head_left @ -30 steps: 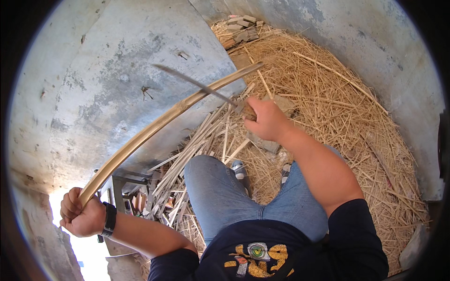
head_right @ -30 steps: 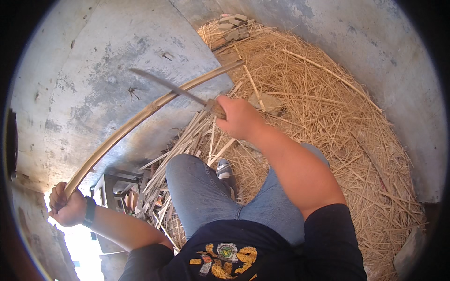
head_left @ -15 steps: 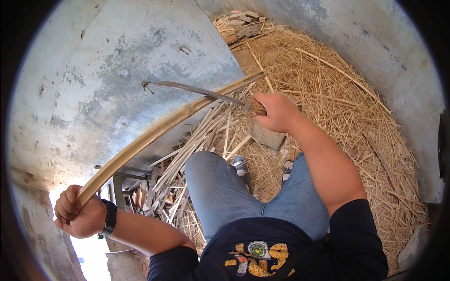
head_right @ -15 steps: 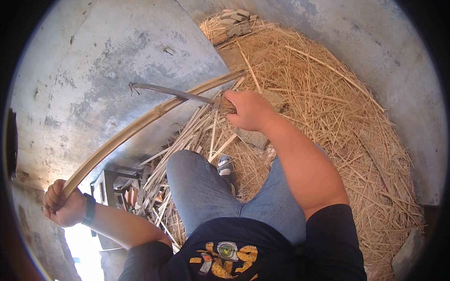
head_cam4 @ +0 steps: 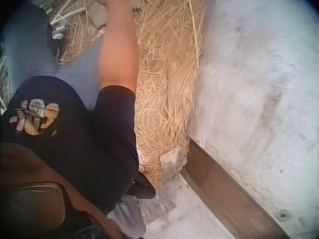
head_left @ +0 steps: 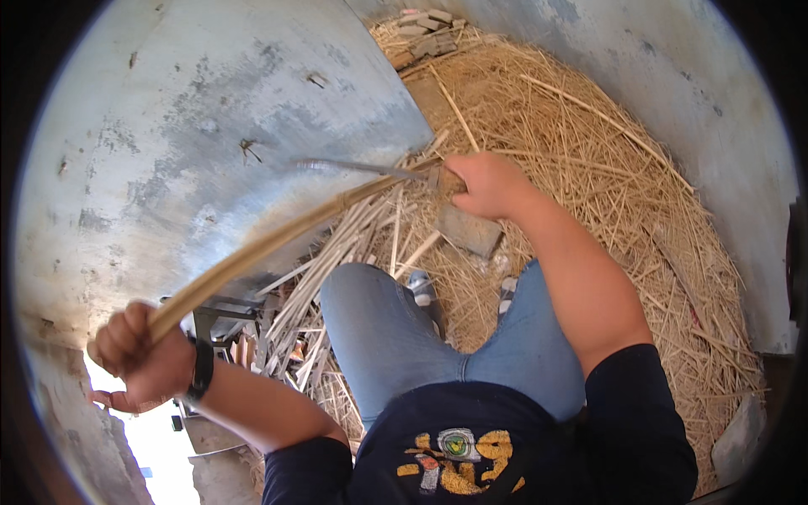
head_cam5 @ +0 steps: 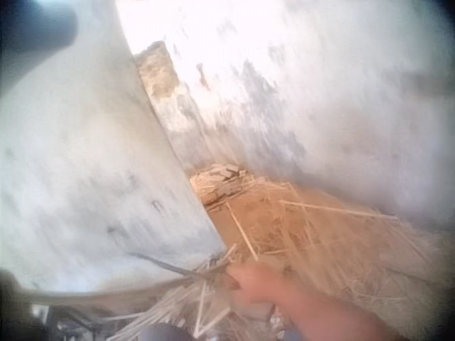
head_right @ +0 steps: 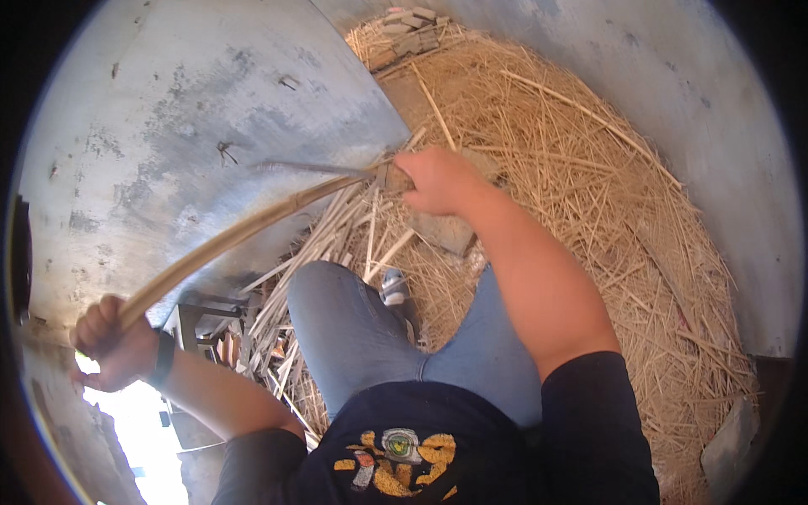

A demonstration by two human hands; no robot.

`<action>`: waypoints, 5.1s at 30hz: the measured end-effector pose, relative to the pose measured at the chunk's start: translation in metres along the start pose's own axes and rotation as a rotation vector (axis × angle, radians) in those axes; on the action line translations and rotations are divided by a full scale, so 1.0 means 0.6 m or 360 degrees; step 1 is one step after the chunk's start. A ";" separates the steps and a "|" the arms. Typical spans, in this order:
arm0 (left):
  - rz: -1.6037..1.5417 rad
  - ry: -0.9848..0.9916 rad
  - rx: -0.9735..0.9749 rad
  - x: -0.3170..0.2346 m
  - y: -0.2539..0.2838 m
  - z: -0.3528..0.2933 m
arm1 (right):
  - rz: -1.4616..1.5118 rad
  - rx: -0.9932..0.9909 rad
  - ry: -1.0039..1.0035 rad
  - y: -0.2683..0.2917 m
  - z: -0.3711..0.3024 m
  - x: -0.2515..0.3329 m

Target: The person sits on a straw-covered floor and uses a machete to split a long bamboo pole into thin strips. They hold the pole with one hand and repeatedly strike it with the machete to separate the fibers, dropping the resulting strips onto the floor.

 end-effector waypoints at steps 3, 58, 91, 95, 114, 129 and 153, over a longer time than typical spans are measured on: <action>0.0013 0.0217 0.0073 0.061 0.012 -0.003 | 0.0078 0.0118 -0.0248 0.009 0.000 -0.017; 0.0030 0.0814 -0.0050 0.361 -0.019 0.005 | 0.1172 0.0131 -0.1034 -0.228 -0.070 0.082; 0.0448 0.0567 -0.0245 0.359 0.003 0.012 | 0.1100 0.0015 -0.0742 -0.227 -0.065 0.117; 0.0665 0.0464 -0.0330 0.355 -0.011 0.014 | 0.0939 0.0139 -0.1013 -0.308 -0.061 0.046; 0.1181 0.0434 -0.0701 0.352 -0.003 0.005 | 0.0989 0.0027 -0.0903 -0.288 -0.053 0.063; 0.1214 0.0373 -0.0697 0.342 0.003 0.004 | 0.0813 0.0210 -0.1027 -0.290 -0.060 0.057; 0.1280 0.0378 -0.0744 0.343 -0.017 -0.005 | 0.1002 0.0154 -0.0781 -0.248 -0.067 0.111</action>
Point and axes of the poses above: each hand's wrist, its own z-axis towards the middle knuckle, its own y-axis out of the back of the hand, x = y × z, the point moved 4 cm from there along z, towards the middle knuckle, and after that the axes turned 8 degrees about -y, right-handed, at the moved point
